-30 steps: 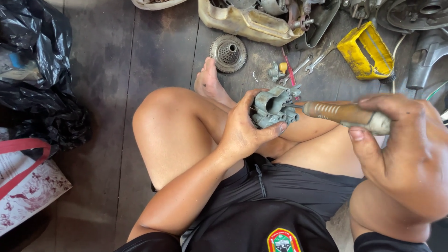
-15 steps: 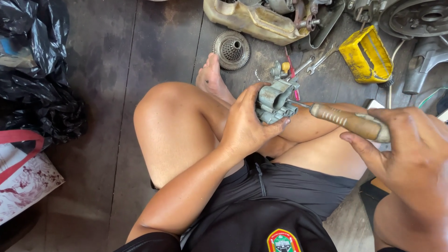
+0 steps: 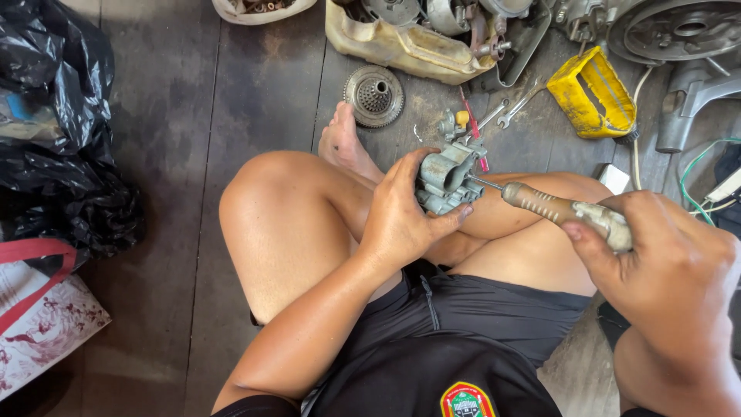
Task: Disassembling and cleaning the components of a motorcycle carburetor using a screwdriver and a brush.
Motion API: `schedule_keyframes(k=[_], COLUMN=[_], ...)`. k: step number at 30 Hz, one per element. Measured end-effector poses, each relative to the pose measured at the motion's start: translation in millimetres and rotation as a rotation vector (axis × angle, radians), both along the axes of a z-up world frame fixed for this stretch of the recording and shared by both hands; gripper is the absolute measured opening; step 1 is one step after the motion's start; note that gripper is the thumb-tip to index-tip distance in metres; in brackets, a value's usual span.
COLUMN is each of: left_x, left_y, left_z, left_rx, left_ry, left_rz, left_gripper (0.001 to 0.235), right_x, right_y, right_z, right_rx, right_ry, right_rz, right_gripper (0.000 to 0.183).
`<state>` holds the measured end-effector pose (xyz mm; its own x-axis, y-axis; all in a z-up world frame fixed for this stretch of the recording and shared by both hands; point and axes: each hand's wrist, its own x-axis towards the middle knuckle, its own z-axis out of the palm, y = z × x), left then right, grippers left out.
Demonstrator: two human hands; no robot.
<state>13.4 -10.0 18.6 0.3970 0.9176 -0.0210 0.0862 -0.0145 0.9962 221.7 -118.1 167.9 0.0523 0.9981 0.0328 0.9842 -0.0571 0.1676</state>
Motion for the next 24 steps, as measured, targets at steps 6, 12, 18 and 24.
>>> schedule_keyframes(k=[6, 12, 18, 24], left_x=[0, 0, 2, -1], left_y=[2, 2, 1, 4], left_z=[-1, 2, -5, -2], left_rx=[-0.064, -0.061, -0.018, -0.029], left_ry=[0.010, -0.001, 0.012, 0.034], left_rz=[-0.011, -0.019, -0.004, 0.002], left_gripper=[0.075, 0.074, 0.074, 0.072], right_x=[-17, -8, -8, -8], right_y=[14, 4, 18, 14], right_z=[11, 4, -1, -4], right_rx=[-0.063, 0.048, 0.062, 0.010], right_ry=[0.069, 0.125, -0.193, -0.165], right_rz=[0.077, 0.113, 0.102, 0.162], right_gripper=[0.089, 0.046, 0.078, 0.045])
